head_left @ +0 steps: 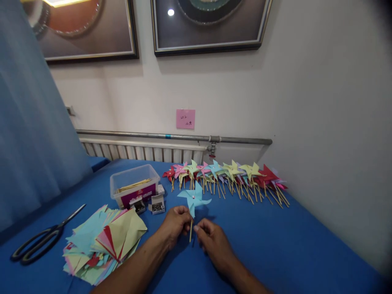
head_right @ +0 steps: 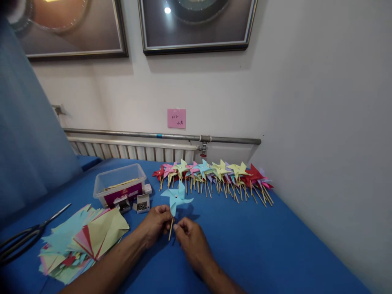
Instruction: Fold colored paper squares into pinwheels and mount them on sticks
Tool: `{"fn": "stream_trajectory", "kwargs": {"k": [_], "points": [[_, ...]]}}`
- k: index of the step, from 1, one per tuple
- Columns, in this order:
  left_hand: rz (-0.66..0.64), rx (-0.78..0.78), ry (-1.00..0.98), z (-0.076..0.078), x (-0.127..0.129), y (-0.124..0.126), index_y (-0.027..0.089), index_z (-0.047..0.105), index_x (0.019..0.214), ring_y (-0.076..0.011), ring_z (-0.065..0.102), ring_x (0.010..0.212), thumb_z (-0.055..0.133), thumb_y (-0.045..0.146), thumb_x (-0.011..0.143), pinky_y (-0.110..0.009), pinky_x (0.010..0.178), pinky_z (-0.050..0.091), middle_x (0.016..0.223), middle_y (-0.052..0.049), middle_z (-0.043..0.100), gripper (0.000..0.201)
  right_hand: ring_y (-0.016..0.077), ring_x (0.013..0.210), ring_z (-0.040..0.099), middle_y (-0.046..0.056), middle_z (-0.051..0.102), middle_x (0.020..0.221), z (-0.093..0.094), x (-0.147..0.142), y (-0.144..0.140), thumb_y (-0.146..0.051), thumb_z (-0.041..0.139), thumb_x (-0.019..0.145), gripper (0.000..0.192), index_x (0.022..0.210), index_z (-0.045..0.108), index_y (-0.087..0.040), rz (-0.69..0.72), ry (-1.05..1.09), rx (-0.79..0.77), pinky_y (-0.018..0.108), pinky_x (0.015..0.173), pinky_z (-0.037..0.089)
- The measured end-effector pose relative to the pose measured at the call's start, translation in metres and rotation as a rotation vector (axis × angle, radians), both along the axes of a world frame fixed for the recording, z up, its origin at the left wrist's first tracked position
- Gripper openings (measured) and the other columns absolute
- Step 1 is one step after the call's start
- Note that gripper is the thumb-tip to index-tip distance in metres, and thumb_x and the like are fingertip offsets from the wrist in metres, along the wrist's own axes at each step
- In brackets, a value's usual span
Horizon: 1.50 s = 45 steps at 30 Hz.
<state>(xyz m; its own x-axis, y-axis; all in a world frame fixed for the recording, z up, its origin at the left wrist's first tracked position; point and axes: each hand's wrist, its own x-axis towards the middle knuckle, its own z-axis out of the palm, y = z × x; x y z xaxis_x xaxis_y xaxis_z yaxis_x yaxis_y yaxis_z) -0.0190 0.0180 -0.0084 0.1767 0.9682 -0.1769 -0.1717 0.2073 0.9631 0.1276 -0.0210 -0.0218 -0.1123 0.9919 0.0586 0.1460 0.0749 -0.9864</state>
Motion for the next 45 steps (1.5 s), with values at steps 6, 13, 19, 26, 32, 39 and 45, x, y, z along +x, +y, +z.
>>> {"fn": "stream_trajectory", "kwargs": {"k": [6, 13, 19, 26, 32, 39, 45], "points": [[-0.001, 0.001, -0.029, -0.004, 0.0033, -0.0003, 0.018, 0.05, 0.061, -0.0067, 0.042, 0.037, 0.064, 0.025, 0.057, -0.019, 0.038, 0.03, 0.046, 0.004, 0.053, 0.016, 0.0127, 0.053, 0.046, -0.003, 0.056, 0.056, 0.0031, -0.006, -0.0063, -0.033, 0.062, 0.081, 0.019, 0.067, 0.062, -0.02, 0.016, -0.119, 0.012, 0.024, 0.051, 0.03], [-0.01, -0.027, -0.093, -0.0037, 0.0082, -0.0031, 0.019, 0.047, 0.059, -0.0076, 0.044, 0.037, 0.065, 0.023, 0.054, -0.02, 0.039, 0.032, 0.046, 0.003, 0.053, 0.019, 0.0118, 0.05, 0.044, -0.003, 0.055, 0.054, 0.0042, -0.0075, -0.0061, -0.031, 0.063, 0.079, 0.019, 0.064, 0.06, -0.02, -0.007, -0.11, 0.009, 0.024, 0.05, 0.029], [-0.048, -0.036, 0.002, -0.0059, 0.0082, -0.0028, 0.017, 0.055, 0.067, -0.0071, 0.043, 0.039, 0.062, 0.034, 0.06, -0.019, 0.038, 0.031, 0.052, 0.003, 0.054, 0.02, 0.0101, 0.044, 0.042, -0.005, 0.053, 0.051, 0.0009, -0.0047, -0.0011, -0.031, 0.058, 0.082, 0.019, 0.066, 0.058, -0.02, -0.007, -0.093, -0.072, 0.023, 0.046, 0.029], [-0.125, -0.003, 0.225, -0.0089, 0.0093, -0.0051, 0.018, 0.054, 0.066, -0.0081, 0.042, 0.039, 0.056, 0.032, 0.061, -0.019, 0.037, 0.027, 0.047, 0.004, 0.05, 0.014, 0.0083, 0.041, 0.042, -0.006, 0.051, 0.053, 0.0027, -0.0054, -0.0009, -0.022, 0.052, 0.084, 0.015, 0.069, 0.052, -0.02, -0.004, -0.127, -0.126, 0.02, 0.042, 0.03], [-0.14, -0.009, 0.236, -0.0059, 0.0089, -0.0063, 0.019, 0.052, 0.065, -0.0085, 0.043, 0.04, 0.056, 0.03, 0.062, -0.019, 0.038, 0.029, 0.049, 0.003, 0.051, 0.013, 0.0081, 0.041, 0.043, -0.006, 0.051, 0.053, 0.0033, -0.0051, -0.0018, -0.022, 0.051, 0.085, 0.016, 0.069, 0.052, -0.02, -0.008, -0.135, -0.11, 0.019, 0.041, 0.031], [-0.131, -0.004, 0.236, -0.0085, 0.0097, -0.004, 0.018, 0.054, 0.067, -0.0091, 0.043, 0.04, 0.053, 0.03, 0.06, -0.02, 0.037, 0.029, 0.048, 0.003, 0.05, 0.014, 0.0082, 0.041, 0.043, -0.006, 0.051, 0.053, 0.0009, -0.0053, -0.0007, -0.023, 0.051, 0.086, 0.015, 0.071, 0.052, -0.02, -0.004, -0.136, -0.127, 0.019, 0.04, 0.031], [-0.136, -0.001, 0.236, -0.0055, 0.0096, -0.0059, 0.018, 0.054, 0.067, -0.0089, 0.043, 0.041, 0.054, 0.029, 0.06, -0.02, 0.038, 0.03, 0.05, 0.002, 0.051, 0.013, 0.0082, 0.041, 0.043, -0.006, 0.051, 0.053, -0.0003, -0.0042, -0.0001, -0.024, 0.05, 0.086, 0.016, 0.071, 0.053, -0.02, 0.002, -0.147, -0.107, 0.019, 0.041, 0.031]]}}
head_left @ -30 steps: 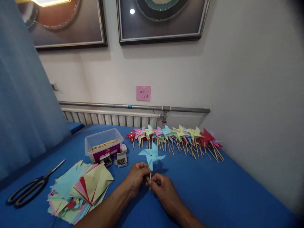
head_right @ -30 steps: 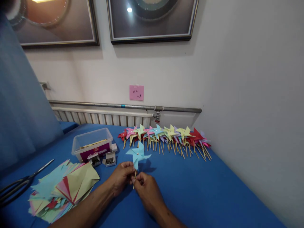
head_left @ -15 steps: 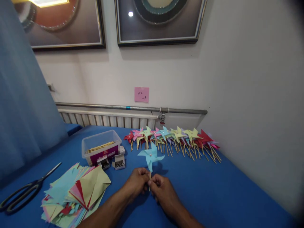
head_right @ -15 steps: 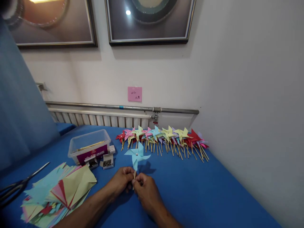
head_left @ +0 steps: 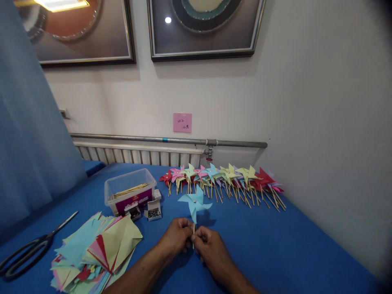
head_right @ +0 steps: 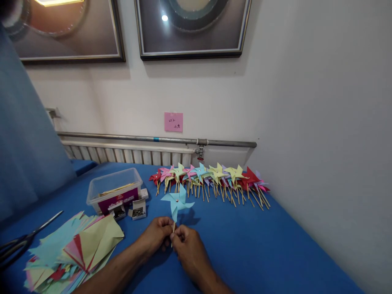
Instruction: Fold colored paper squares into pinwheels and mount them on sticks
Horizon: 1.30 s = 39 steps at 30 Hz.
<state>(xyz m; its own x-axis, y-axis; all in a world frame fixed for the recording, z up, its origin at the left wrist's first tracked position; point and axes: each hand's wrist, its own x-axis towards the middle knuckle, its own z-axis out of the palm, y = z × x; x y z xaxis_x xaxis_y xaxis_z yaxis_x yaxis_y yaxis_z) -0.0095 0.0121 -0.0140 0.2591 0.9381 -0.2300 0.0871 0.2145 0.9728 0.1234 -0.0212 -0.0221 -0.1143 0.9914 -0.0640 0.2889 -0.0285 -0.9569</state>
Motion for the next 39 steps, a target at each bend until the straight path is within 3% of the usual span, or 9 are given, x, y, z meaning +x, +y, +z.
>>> {"fn": "stream_trajectory", "kwargs": {"k": [22, 39], "points": [[0.035, -0.023, -0.004, -0.0061, 0.001, 0.0023, 0.017, 0.057, 0.072, -0.0088, 0.045, 0.04, 0.057, 0.027, 0.064, -0.02, 0.038, 0.029, 0.051, 0.003, 0.052, 0.012, 0.0087, 0.046, 0.039, -0.007, 0.046, 0.051, 0.0014, 0.0027, 0.0013, -0.025, 0.048, 0.084, 0.019, 0.066, 0.05, -0.02, 0.035, -0.026, 0.106, 0.022, 0.048, 0.028], [0.029, -0.012, -0.031, -0.0029, 0.0011, 0.0014, 0.017, 0.055, 0.071, -0.0086, 0.045, 0.04, 0.059, 0.031, 0.067, -0.02, 0.038, 0.03, 0.052, 0.003, 0.053, 0.016, 0.0092, 0.045, 0.038, -0.007, 0.045, 0.052, 0.0002, 0.004, 0.0012, -0.026, 0.047, 0.084, 0.017, 0.068, 0.05, -0.021, 0.047, 0.017, 0.071, 0.022, 0.048, 0.029]]}}
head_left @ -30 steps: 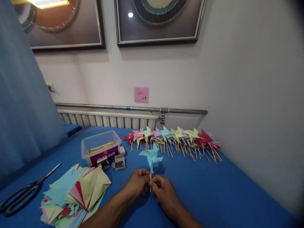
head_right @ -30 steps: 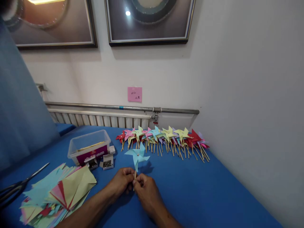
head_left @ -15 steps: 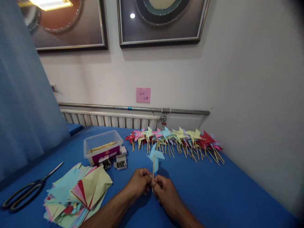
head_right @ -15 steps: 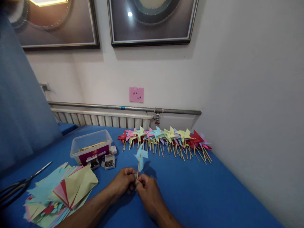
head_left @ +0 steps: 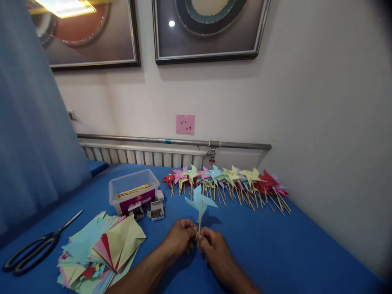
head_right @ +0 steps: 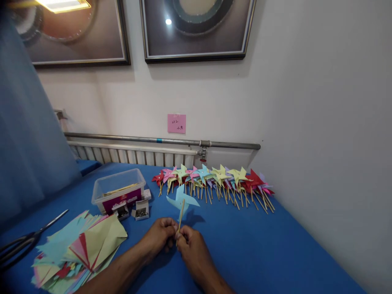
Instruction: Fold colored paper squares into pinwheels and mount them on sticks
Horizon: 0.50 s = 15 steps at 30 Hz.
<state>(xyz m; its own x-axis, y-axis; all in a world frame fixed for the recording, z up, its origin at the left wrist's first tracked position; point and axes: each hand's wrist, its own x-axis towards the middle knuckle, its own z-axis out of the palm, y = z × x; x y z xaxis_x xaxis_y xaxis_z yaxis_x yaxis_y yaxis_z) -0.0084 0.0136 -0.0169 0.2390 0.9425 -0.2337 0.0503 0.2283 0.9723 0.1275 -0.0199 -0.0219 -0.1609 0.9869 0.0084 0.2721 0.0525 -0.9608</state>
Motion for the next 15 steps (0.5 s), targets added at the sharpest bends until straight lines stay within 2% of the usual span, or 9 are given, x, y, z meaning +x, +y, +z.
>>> {"fn": "stream_trajectory", "kwargs": {"k": [7, 15], "points": [[-0.01, -0.002, -0.005, -0.001, 0.0, 0.0, 0.016, 0.056, 0.072, -0.0082, 0.045, 0.041, 0.063, 0.037, 0.072, -0.02, 0.039, 0.029, 0.053, 0.003, 0.054, 0.022, 0.0085, 0.043, 0.037, -0.007, 0.042, 0.051, -0.005, 0.002, 0.004, -0.034, 0.05, 0.087, 0.022, 0.069, 0.05, -0.021, -0.018, 0.036, -0.039, 0.02, 0.045, 0.029], [-0.025, -0.008, -0.014, -0.004, 0.0, 0.001, 0.017, 0.056, 0.075, -0.0066, 0.045, 0.041, 0.064, 0.04, 0.071, -0.019, 0.039, 0.03, 0.06, 0.002, 0.058, 0.025, 0.0089, 0.041, 0.037, -0.007, 0.044, 0.051, -0.003, 0.008, 0.012, -0.038, 0.049, 0.086, 0.022, 0.072, 0.051, -0.021, -0.106, 0.044, -0.029, 0.021, 0.042, 0.03]]}}
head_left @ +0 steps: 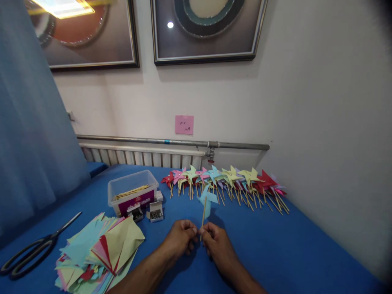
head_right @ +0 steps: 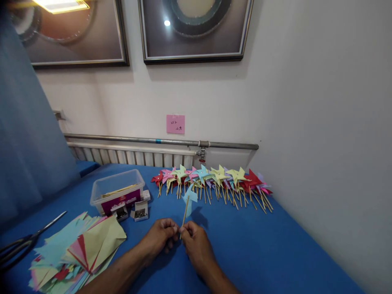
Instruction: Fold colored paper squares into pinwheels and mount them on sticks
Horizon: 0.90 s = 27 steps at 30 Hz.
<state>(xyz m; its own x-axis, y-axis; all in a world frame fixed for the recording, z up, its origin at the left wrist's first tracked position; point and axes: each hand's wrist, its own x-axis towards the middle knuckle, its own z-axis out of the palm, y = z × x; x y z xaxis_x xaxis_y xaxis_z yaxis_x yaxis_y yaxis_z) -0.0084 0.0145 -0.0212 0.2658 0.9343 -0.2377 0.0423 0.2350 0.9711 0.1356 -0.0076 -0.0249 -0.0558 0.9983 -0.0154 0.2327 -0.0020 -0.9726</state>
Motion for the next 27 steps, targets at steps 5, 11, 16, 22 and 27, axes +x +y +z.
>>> {"fn": "stream_trajectory", "kwargs": {"k": [5, 11, 16, 22, 27], "points": [[-0.012, 0.003, 0.008, -0.002, 0.001, 0.001, 0.017, 0.055, 0.072, -0.0066, 0.044, 0.041, 0.066, 0.038, 0.069, -0.019, 0.039, 0.029, 0.059, 0.002, 0.057, 0.025, 0.0093, 0.044, 0.038, -0.007, 0.044, 0.051, 0.0, 0.004, 0.003, -0.039, 0.052, 0.086, 0.023, 0.071, 0.052, -0.021, -0.041, -0.028, 0.035, 0.021, 0.045, 0.031], [-0.012, 0.03, 0.073, -0.003, 0.001, -0.002, 0.018, 0.055, 0.071, -0.0076, 0.045, 0.042, 0.067, 0.035, 0.068, -0.02, 0.04, 0.029, 0.056, 0.003, 0.054, 0.021, 0.0094, 0.044, 0.038, -0.007, 0.043, 0.051, -0.005, 0.006, 0.006, -0.039, 0.052, 0.085, 0.024, 0.071, 0.053, -0.021, -0.042, -0.045, 0.055, 0.022, 0.045, 0.029], [-0.067, 0.103, 0.143, -0.002, 0.001, -0.006, 0.017, 0.053, 0.067, -0.0074, 0.04, 0.043, 0.07, 0.039, 0.069, -0.021, 0.043, 0.026, 0.051, 0.005, 0.048, 0.027, 0.0091, 0.042, 0.037, -0.007, 0.044, 0.05, -0.007, 0.006, 0.007, -0.041, 0.053, 0.085, 0.025, 0.072, 0.054, -0.02, -0.04, -0.03, 0.046, 0.021, 0.044, 0.03], [-0.077, 0.236, 0.231, -0.007, 0.003, -0.009, 0.017, 0.053, 0.064, -0.0078, 0.038, 0.049, 0.066, 0.033, 0.074, -0.022, 0.048, 0.028, 0.053, 0.005, 0.047, 0.023, 0.0091, 0.04, 0.041, -0.006, 0.049, 0.053, -0.01, 0.005, 0.007, -0.044, 0.052, 0.086, 0.027, 0.073, 0.054, -0.021, -0.045, -0.018, 0.038, 0.022, 0.043, 0.032], [-0.062, 0.256, 0.217, -0.012, 0.003, -0.007, 0.016, 0.056, 0.065, -0.0085, 0.038, 0.05, 0.062, 0.028, 0.074, -0.023, 0.049, 0.027, 0.055, 0.004, 0.048, 0.016, 0.0092, 0.041, 0.042, -0.007, 0.049, 0.053, -0.008, 0.003, 0.004, -0.043, 0.051, 0.087, 0.027, 0.071, 0.053, -0.021, -0.04, -0.026, 0.057, 0.022, 0.046, 0.034]]}}
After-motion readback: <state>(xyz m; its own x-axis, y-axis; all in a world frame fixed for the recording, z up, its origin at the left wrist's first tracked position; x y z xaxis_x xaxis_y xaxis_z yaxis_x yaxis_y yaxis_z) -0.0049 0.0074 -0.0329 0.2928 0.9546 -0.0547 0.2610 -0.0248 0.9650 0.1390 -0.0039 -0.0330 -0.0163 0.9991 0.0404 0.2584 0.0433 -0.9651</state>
